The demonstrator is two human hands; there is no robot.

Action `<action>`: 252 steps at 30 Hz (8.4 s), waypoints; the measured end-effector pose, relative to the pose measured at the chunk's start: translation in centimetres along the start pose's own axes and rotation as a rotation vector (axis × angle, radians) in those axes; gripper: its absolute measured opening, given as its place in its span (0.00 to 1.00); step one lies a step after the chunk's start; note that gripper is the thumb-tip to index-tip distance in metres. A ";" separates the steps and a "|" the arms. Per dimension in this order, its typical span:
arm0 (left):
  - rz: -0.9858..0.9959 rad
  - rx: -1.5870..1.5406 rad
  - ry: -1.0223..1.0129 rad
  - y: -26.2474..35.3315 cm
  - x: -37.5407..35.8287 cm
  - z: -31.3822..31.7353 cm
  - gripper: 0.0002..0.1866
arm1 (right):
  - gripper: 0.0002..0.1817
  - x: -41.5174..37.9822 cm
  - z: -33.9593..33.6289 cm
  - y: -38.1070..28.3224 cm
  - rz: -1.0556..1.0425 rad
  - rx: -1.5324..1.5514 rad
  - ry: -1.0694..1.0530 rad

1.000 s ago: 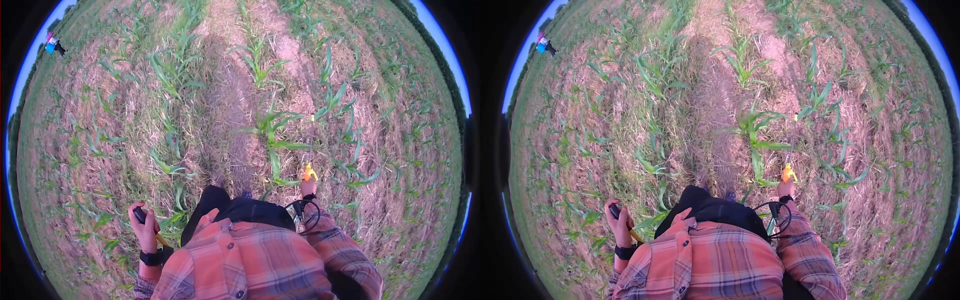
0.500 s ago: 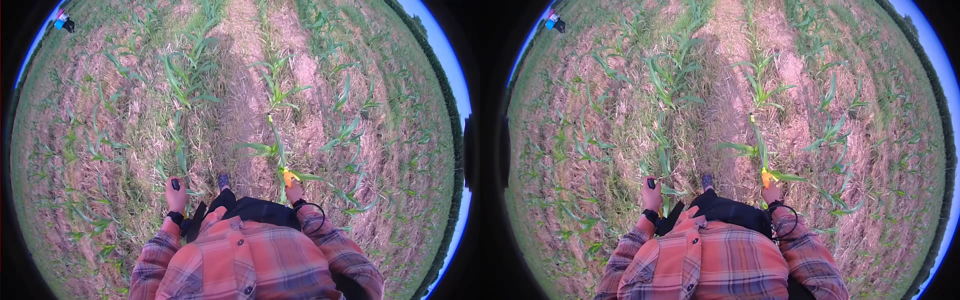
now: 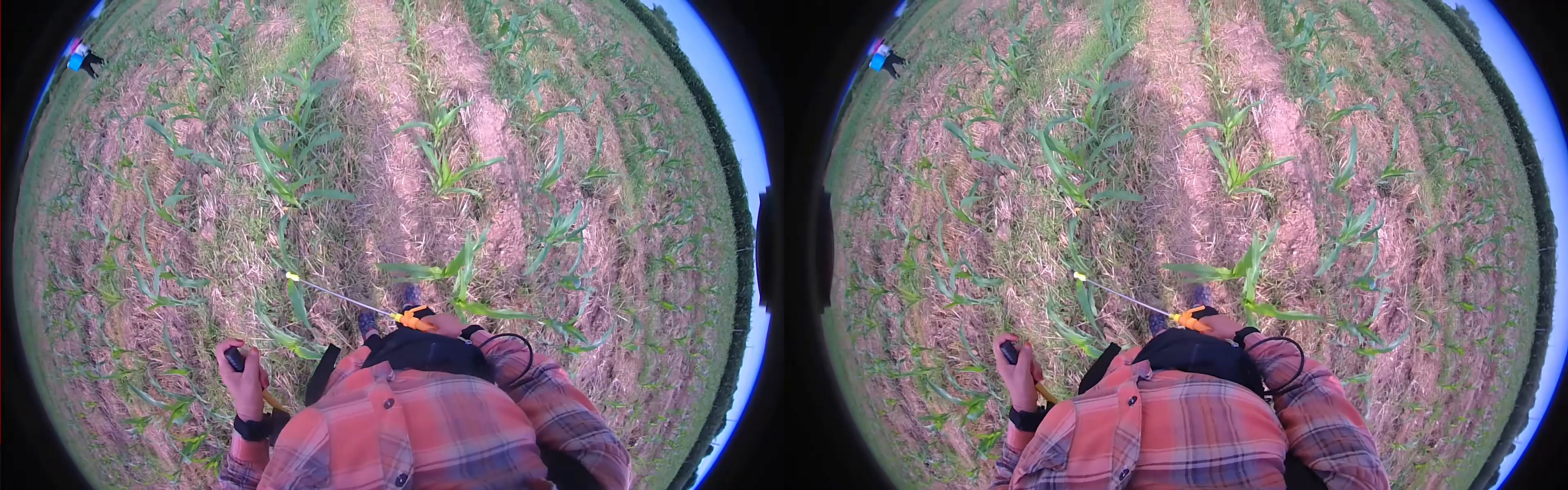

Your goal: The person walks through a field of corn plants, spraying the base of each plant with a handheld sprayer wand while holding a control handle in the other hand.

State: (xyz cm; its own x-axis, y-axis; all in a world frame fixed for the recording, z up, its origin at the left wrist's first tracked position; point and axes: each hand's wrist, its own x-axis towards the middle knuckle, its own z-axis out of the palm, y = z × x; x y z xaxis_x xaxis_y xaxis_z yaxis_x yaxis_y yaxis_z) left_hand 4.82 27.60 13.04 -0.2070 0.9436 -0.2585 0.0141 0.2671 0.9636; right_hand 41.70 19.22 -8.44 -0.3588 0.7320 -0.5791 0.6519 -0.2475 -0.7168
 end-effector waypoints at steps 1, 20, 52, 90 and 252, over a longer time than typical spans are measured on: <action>0.006 0.003 0.003 0.1 0.6 0.2 0.10 | 0.16 0.9 -0.4 0.7 -0.069 0.066 -0.015; 0.135 0.413 -0.004 -5.3 16.0 21.4 0.09 | 0.16 0.3 -16.3 14.0 0.512 0.085 0.695; 0.120 0.477 0.021 -5.9 35.8 26.8 0.10 | 0.13 17.2 -31.8 8.0 0.364 -0.006 0.765; 0.090 0.220 -0.103 10.2 47.6 47.7 0.11 | 0.11 21.5 -55.0 27.2 0.729 0.123 1.403; 0.033 0.221 0.025 40.0 145.3 99.0 0.11 | 0.16 98.7 -148.7 7.4 0.023 0.106 0.390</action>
State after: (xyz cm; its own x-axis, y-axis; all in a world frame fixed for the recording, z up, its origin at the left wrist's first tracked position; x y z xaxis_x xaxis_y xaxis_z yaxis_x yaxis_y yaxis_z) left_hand 72.17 194.76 7.24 -0.2274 0.9481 -0.2222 0.2351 0.2749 0.9323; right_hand 110.42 183.97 -13.12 -0.0516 0.9064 -0.4192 0.5774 -0.3155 -0.7531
